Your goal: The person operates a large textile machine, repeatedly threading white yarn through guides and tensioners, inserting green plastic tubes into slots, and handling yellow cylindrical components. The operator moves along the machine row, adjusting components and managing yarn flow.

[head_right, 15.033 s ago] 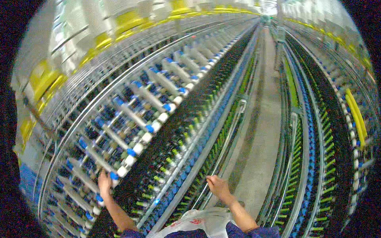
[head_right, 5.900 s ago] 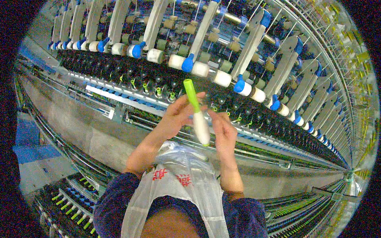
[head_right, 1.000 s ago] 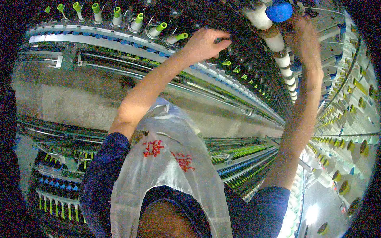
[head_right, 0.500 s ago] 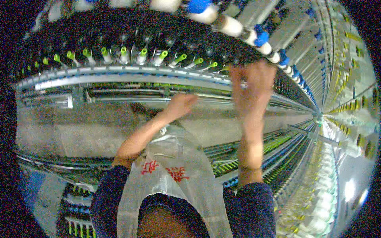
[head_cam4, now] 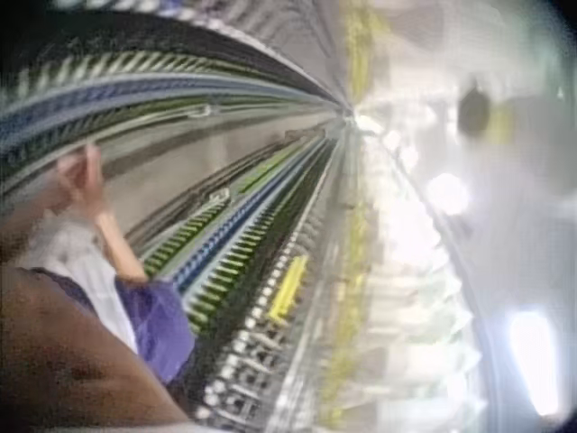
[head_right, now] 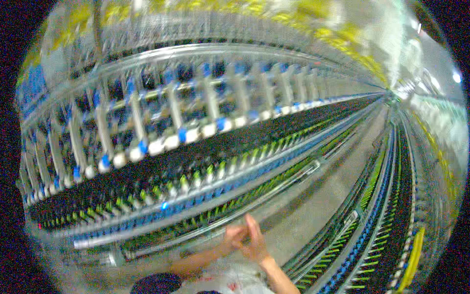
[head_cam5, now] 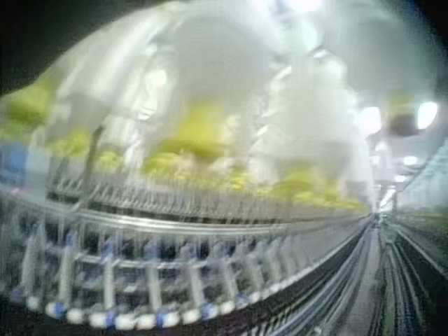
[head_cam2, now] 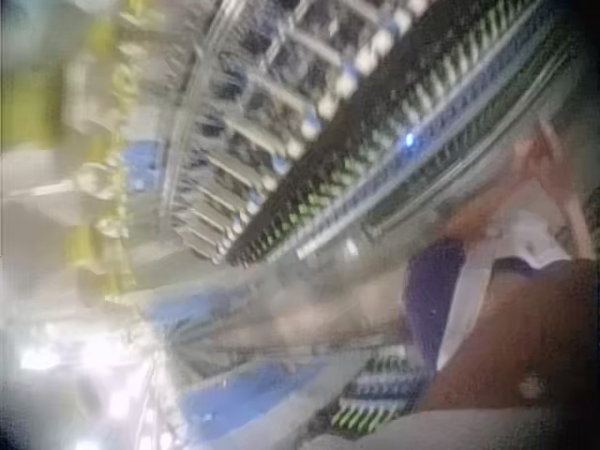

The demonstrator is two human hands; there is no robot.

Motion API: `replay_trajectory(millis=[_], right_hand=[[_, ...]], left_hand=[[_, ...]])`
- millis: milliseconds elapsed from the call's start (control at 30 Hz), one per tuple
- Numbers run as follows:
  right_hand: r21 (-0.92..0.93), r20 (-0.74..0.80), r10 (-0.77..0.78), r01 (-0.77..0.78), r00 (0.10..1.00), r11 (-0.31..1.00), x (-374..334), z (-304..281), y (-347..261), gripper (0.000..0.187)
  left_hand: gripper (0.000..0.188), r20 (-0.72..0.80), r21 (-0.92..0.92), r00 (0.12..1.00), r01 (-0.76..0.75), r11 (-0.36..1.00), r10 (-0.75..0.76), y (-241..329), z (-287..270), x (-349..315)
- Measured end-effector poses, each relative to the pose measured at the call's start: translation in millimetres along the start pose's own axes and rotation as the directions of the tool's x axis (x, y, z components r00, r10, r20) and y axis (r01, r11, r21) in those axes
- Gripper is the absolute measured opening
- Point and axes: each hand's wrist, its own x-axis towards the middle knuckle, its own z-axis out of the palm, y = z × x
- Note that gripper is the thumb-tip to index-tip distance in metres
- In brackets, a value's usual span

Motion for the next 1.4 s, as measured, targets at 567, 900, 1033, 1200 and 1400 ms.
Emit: replay_trajectory(millis=[567, 900, 1033, 1200, 1400], right_hand=[[-0.034, -0.064, 0.987, -0.989, 0.149, 0.147, -280.2, -154.0, -19.4, 0.022], [-0.488, -0.062, 0.79, -0.71, 0.609, 0.508, -200.2, -97.0, 6.1, 0.012], [-0.436, -0.194, 0.881, -0.842, 0.432, 0.318, -200.6, -70.5, 12.8, 0.014], [-0.368, -0.115, 0.988, -0.928, 0.099, 0.05, -197.2, -52.4, -10.4, 0.013], [-0.075, -0.247, 0.967, -0.993, -0.068, -0.089, -219.1, -34.6, -62.6, 0.012]], left_hand=[[0.031, 0.534, 0.661, -0.029, -0.61, 0.438, -0.845, -272.8, 7.8, -56.0], [0.039, 0.711, 0.545, -0.22, -0.428, 0.721, -0.668, -342.6, 158.4, 12.9], [0.043, 0.648, 0.374, -0.407, -0.567, 0.734, -0.644, -316.8, 208.5, 17.7], [0.045, 0.636, 0.159, -0.598, -0.516, 0.841, -0.487, -292.2, 276.1, -22.5], [0.04, 0.658, -0.131, -0.752, -0.147, 0.98, -0.024, -221.1, 360.2, -125.0]])
